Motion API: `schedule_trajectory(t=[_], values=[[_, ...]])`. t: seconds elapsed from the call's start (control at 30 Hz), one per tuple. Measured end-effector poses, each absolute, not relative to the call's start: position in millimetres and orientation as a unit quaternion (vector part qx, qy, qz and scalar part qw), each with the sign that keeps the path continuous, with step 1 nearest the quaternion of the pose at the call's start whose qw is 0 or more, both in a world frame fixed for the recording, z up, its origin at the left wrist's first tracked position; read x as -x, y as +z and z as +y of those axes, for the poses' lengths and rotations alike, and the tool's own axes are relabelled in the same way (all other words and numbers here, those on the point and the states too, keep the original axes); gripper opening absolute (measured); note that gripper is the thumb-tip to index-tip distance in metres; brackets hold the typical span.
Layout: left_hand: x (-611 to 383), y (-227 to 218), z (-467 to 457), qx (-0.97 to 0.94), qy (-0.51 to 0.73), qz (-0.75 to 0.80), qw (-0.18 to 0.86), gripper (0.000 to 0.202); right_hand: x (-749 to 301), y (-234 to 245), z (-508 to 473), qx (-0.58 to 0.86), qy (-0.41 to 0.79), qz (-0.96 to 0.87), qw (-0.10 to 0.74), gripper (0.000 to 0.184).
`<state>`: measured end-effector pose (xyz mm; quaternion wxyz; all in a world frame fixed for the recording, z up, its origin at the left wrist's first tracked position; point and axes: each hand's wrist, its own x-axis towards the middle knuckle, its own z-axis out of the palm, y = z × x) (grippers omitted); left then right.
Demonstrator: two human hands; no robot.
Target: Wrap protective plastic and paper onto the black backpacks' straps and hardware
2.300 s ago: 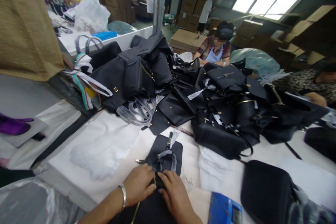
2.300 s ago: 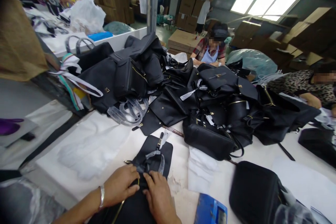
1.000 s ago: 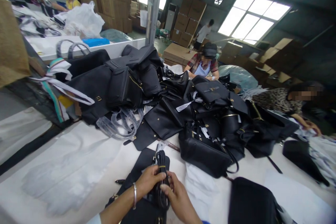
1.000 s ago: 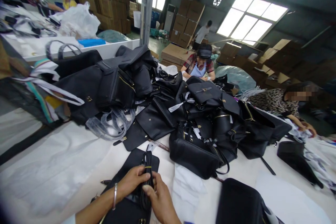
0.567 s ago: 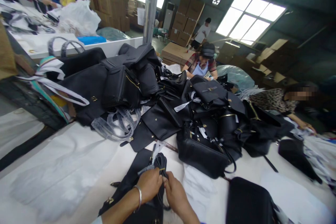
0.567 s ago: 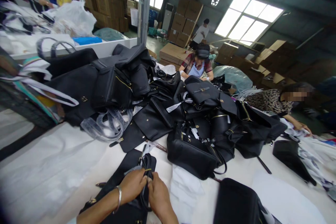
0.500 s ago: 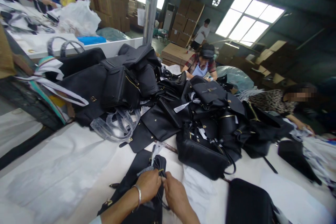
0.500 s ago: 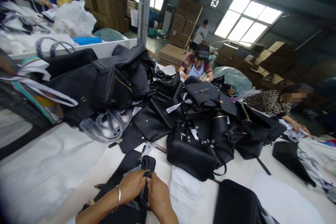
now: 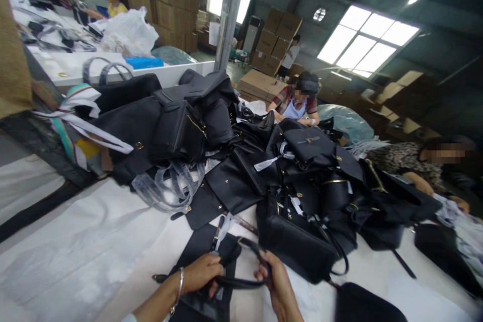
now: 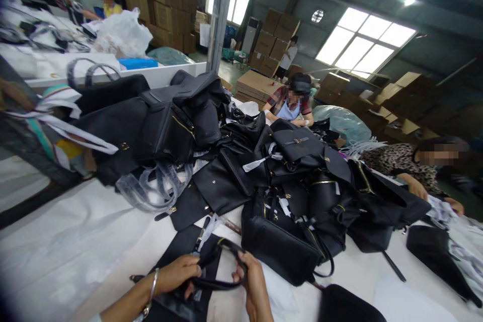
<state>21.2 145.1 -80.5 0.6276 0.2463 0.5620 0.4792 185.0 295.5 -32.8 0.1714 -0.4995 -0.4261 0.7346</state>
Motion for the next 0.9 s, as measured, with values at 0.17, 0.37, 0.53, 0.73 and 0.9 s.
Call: schedule_trajectory(t=[0.17,0.37,0.53,0.73,0.9], values=[[-32,-94,152,-0.137,0.547,0.58,0.588,0.019,-168,-21,295,0.478,0.715,-0.433,0.268,0.028],[-36,-78,159,-0.047,0.633,0.527,0.566,0.032,-149,-39,266,0.456,0.617,-0.617,0.174,0.042],[-31,-56,169,-0.038,0.684,0.538,0.492,0.04,-154,-40,241,0.422,0.557,-0.702,0.138,0.048],[-35,-61,184,0.007,0.645,0.592,0.483,0.039,-169,-48,212,0.444,0.566,-0.686,0.11,0.051],[-42,-68,197,0.013,0.627,0.635,0.451,0.038,-180,-46,204,0.483,0.516,-0.698,0.115,0.05]])
